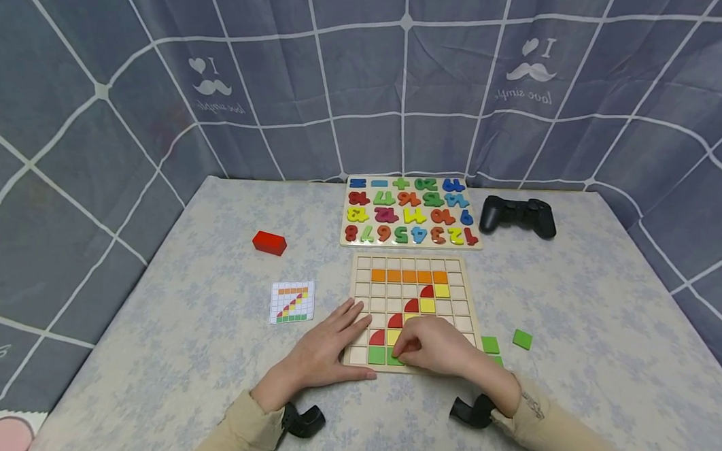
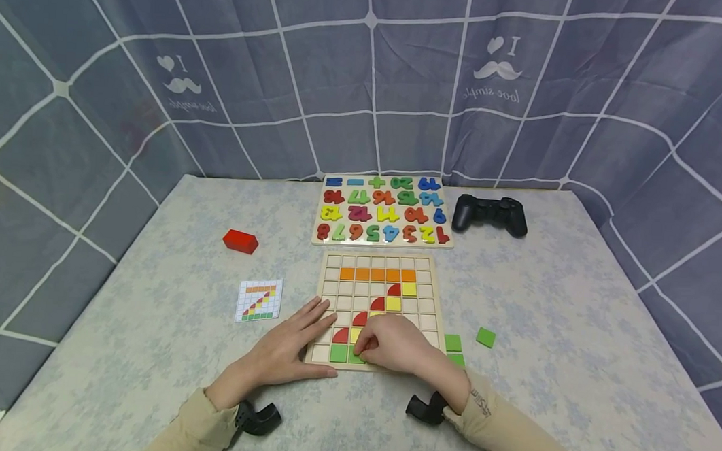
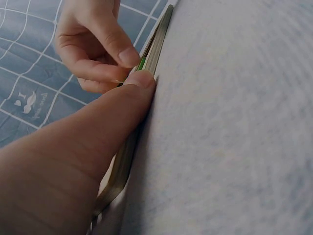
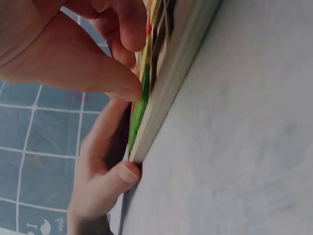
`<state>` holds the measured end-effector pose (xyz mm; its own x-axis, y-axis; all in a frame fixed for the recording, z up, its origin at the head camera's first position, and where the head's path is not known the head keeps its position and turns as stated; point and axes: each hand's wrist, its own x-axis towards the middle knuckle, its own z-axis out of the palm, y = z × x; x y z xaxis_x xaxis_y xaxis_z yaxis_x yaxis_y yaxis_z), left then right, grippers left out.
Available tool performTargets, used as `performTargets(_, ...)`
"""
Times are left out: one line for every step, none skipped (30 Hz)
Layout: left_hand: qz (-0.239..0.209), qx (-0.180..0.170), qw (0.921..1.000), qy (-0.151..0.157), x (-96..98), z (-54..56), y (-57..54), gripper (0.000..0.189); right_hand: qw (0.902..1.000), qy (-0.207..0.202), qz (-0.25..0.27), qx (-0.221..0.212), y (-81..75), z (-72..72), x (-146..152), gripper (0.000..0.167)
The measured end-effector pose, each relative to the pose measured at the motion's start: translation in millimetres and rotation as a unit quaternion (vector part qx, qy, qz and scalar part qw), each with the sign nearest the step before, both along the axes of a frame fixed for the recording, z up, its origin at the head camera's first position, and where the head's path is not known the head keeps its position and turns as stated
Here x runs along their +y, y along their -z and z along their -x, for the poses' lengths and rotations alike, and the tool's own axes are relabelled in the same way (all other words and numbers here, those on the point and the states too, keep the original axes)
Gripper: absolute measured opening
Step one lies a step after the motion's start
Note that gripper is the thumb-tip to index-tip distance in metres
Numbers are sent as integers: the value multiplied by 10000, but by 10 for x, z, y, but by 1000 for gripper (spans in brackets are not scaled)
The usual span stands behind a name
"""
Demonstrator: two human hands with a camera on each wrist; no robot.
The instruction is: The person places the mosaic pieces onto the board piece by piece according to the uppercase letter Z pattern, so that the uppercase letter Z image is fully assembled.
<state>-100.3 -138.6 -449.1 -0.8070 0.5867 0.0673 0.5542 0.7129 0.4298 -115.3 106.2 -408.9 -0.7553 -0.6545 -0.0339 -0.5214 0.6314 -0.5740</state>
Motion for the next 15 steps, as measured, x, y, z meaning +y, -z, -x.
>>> performTargets(5, 2, 10000, -1, 1, 0, 0, 91, 10000, 36, -23, -25, 4, -1, 23, 8)
performTargets(12, -1, 10000, -4, 2, 0, -1, 91, 9999, 93, -26, -65, 8, 0, 50, 8)
performTargets(17, -5, 10000, -10, 3, 0, 0, 92, 9998, 147, 2, -133, 14, 1, 84, 8)
performTargets(25, -15, 10000, -14, 4, -1, 0, 92, 9995, 198, 37, -226, 18, 4, 122, 9)
performTargets(39, -22, 10000, -20, 5, -2, 0, 92, 9990, 235, 96, -357, 21, 7, 166, 9)
performTargets(49, -30, 10000, -25, 6, -2, 1, 92, 9983, 241, 191, -500, 23, 10, 215, 8)
performTargets(53, -40, 10000, -28, 7, -3, 2, 93, 9972, 245, 275, -656, 24, 14, 265, 8)
performTargets(65, -47, 10000, -28, 7, -4, 2, 93, 9959, 239, 356, -803, 25, 18, 317, 7)
performTargets(69, -49, 10000, -23, 6, -4, 3, 93, 9943, 226, 441, -942, 29, 22, 371, 6)
performTargets(76, -51, 10000, -16, 6, -5, 2, 93, 9928, 218, 511, -1059, 28, 26, 426, 6)
performTargets(85, -50, 10000, -12, 5, -5, 2, 93, 9916, 201, 581, -1137, 28, 29, 482, 7)
performTargets(82, -52, 10000, -4, 4, -5, 2, 93, 9904, 196, 640, -1206, 29, 32, 537, 9)
performTargets(83, -52, 10000, 2, 3, -5, 0, 93, 9894, 221, 676, -1263, 31, 36, 590, 10)
performTargets(88, -51, 9999, 3, 3, -6, -1, 92, 9883, 232, 736, -1315, 31, 39, 642, 12)
performTargets(81, -51, 10000, 9, 3, -5, -3, 92, 9873, 255, 785, -1359, 33, 44, 693, 14)
